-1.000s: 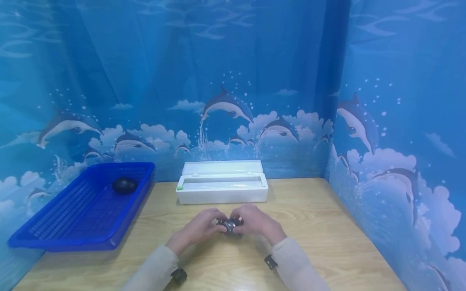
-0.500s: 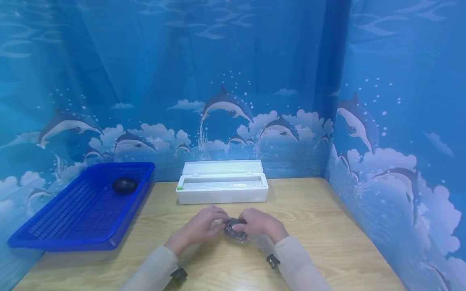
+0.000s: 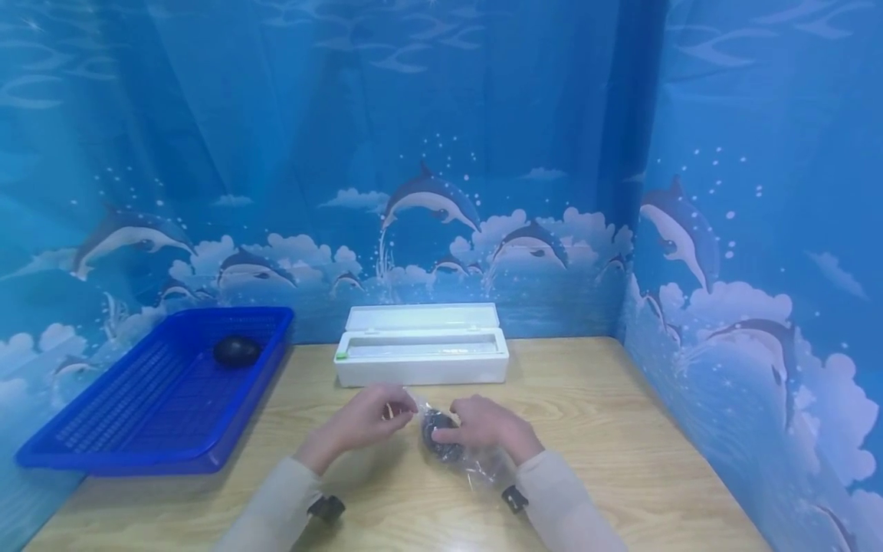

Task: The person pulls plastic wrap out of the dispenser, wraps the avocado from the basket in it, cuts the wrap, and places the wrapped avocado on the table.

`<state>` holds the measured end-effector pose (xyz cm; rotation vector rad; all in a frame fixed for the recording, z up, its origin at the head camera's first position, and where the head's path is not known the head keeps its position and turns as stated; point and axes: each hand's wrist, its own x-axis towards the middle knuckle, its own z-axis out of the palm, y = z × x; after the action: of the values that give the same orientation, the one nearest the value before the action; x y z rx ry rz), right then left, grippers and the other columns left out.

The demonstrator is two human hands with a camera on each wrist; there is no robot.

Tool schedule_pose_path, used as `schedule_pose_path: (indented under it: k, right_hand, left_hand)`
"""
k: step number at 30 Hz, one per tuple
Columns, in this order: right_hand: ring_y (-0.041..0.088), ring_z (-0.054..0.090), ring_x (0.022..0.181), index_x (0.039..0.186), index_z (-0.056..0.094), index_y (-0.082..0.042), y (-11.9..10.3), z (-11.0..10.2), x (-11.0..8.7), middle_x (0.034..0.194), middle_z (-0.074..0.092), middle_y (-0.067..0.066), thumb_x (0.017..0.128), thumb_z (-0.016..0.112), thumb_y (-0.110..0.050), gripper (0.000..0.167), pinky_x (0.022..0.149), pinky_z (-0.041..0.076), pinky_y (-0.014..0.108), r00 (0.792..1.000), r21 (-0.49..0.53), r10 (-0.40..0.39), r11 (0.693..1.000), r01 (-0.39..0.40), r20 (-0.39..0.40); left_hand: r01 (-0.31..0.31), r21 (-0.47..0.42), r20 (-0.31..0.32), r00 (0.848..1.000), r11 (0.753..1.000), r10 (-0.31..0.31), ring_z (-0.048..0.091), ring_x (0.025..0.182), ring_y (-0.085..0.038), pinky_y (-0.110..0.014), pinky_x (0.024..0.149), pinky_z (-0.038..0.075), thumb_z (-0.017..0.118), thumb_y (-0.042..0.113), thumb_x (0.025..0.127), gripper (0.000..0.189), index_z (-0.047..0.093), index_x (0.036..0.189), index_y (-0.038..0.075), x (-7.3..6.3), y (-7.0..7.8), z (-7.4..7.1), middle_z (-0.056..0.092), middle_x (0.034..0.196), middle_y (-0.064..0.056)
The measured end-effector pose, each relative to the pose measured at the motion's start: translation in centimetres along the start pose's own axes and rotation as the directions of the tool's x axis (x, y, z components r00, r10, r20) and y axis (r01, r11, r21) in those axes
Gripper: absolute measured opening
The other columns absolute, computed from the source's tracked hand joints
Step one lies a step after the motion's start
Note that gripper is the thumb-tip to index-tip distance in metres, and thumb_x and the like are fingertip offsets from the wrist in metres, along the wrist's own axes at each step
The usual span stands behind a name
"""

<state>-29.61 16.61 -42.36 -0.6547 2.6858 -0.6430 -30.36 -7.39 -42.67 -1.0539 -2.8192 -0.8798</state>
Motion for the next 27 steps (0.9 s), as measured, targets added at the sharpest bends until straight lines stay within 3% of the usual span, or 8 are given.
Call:
schedule_pose_path:
  k: [3,6,9,12,15,20,23,27]
  right_hand:
    - [0.019,0.070,0.069,0.140,0.053,0.010,-0.8,0.3,-0.2,0.077,0.073,0.008,0.095,0.068,-0.052,0.078,0.084,0.063,0.043,0.999,0.037,-0.013,0.999,0.011,0.042]
    - [0.022,0.071,0.062,0.143,0.047,0.012,-1.6,0.6,-0.4,0.069,0.072,0.008,0.099,0.063,-0.053,0.080,0.084,0.063,0.040,0.996,0.091,-0.037,0.995,0.029,0.087]
    - [0.021,0.072,0.064,0.147,0.044,0.010,-2.2,0.7,-0.7,0.071,0.073,0.006,0.101,0.061,-0.049,0.076,0.075,0.062,0.034,0.992,0.128,-0.034,0.992,0.018,0.119]
    - [0.021,0.072,0.065,0.150,0.040,0.007,-2.6,0.7,-0.8,0.075,0.073,0.005,0.100,0.066,-0.043,0.075,0.065,0.059,0.031,0.992,0.158,-0.015,0.987,-0.006,0.127]
    - [0.020,0.068,0.067,0.150,0.040,0.004,-2.5,0.6,-0.9,0.078,0.071,0.005,0.091,0.077,-0.043,0.084,0.061,0.056,0.030,0.998,0.123,-0.018,0.992,0.011,0.058]
    - [0.022,0.064,0.096,0.136,0.054,-0.008,-2.2,0.6,-0.6,0.112,0.064,0.008,0.078,0.088,-0.042,0.075,0.079,0.058,0.037,0.987,-0.001,-0.135,0.991,0.135,-0.086]
    - [0.030,0.063,0.115,0.132,0.059,-0.010,-2.0,0.7,-0.4,0.131,0.061,0.012,0.077,0.089,-0.038,0.068,0.097,0.058,0.048,0.977,-0.010,-0.199,0.980,0.198,-0.073]
    - [0.036,0.061,0.129,0.139,0.058,-0.005,-1.9,0.7,-0.4,0.143,0.062,0.015,0.078,0.088,-0.039,0.076,0.109,0.052,0.055,0.984,0.040,-0.180,0.983,0.180,-0.009]
  left_hand:
    - [0.020,-0.035,0.096,0.995,0.999,-0.016,0.069,0.093,-0.008,-0.020,0.079,0.058,0.071,0.024,0.098,0.025,0.074,0.117,0.008,-0.1,0.2,-0.1,0.077,0.111,-0.003]
    - [0.049,-0.027,0.152,0.987,0.998,-0.044,0.070,0.110,-0.017,-0.027,0.090,0.060,0.073,0.032,0.096,0.039,0.069,0.127,0.008,-0.1,0.2,0.2,0.073,0.125,-0.006]
    - [0.070,-0.011,0.140,0.988,0.998,-0.067,0.067,0.120,-0.022,-0.036,0.100,0.058,0.076,0.035,0.094,0.043,0.068,0.129,0.011,-0.2,-0.1,0.5,0.069,0.131,-0.004]
    - [0.077,-0.012,0.096,0.993,0.997,-0.075,0.065,0.120,-0.023,-0.039,0.101,0.058,0.079,0.034,0.090,0.041,0.069,0.125,0.014,-0.4,-0.4,0.5,0.065,0.128,-0.001]
    - [0.065,-0.030,0.080,0.995,0.997,-0.063,0.066,0.115,-0.021,-0.037,0.099,0.058,0.082,0.035,0.087,0.038,0.071,0.118,0.015,-0.4,-0.5,0.5,0.065,0.120,0.000]
    - [0.070,-0.079,0.134,0.989,0.994,-0.059,0.069,0.113,-0.020,-0.040,0.102,0.058,0.081,0.035,0.087,0.038,0.072,0.117,0.015,-0.3,-0.5,0.6,0.074,0.118,0.000]
    - [0.087,-0.095,0.162,0.984,0.992,-0.071,0.069,0.116,-0.021,-0.044,0.104,0.056,0.080,0.036,0.088,0.039,0.072,0.120,0.016,-0.3,-0.5,0.6,0.074,0.123,0.000]
    - [0.103,-0.124,0.197,0.977,0.987,-0.077,0.070,0.116,-0.016,-0.045,0.106,0.056,0.081,0.040,0.085,0.044,0.071,0.123,0.021,-0.6,-0.7,0.7,0.074,0.124,0.003]
